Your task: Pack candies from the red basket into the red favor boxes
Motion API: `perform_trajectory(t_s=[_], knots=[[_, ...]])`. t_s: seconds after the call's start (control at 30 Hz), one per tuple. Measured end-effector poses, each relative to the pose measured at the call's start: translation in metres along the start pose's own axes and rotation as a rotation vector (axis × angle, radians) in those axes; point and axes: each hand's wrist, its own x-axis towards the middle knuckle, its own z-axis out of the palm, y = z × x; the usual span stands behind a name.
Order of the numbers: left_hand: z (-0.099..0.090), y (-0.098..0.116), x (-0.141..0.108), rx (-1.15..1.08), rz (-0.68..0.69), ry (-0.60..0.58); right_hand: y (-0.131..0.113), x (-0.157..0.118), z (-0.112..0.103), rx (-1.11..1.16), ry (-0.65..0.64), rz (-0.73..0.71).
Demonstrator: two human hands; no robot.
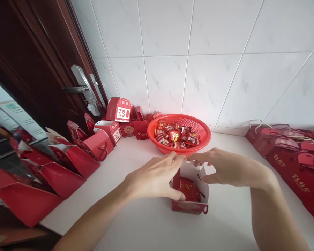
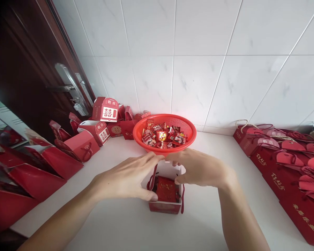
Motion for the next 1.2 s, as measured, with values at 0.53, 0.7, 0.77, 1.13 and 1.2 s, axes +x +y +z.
perform_trajectory(t_s=[0.53,0.7,0.77,1.13,1.2], knots=[[0.012,0.01,0.004,-0.031,0.048,0.072,-0.008,0.014,0.005,0.066,-0.048,-0.072],[0.032,0.015,0.017,0.008,0.074,0.22,-0.006,0.016,0.008,-0.1,-0.02,0.07],[0.036,0.015,0.02,0.0,0.08,0.228,-0.004,0.018,0.01,-0.141,0.023,0.109],[0.031,0.012,0.02,-0.116,0.14,0.123,-0.001,0.026,0.015,-0.268,0.034,0.193],[0.02,0.005,0.018,-0.175,0.181,0.158,0.0,0.026,0.015,-0.239,0.028,0.167]])
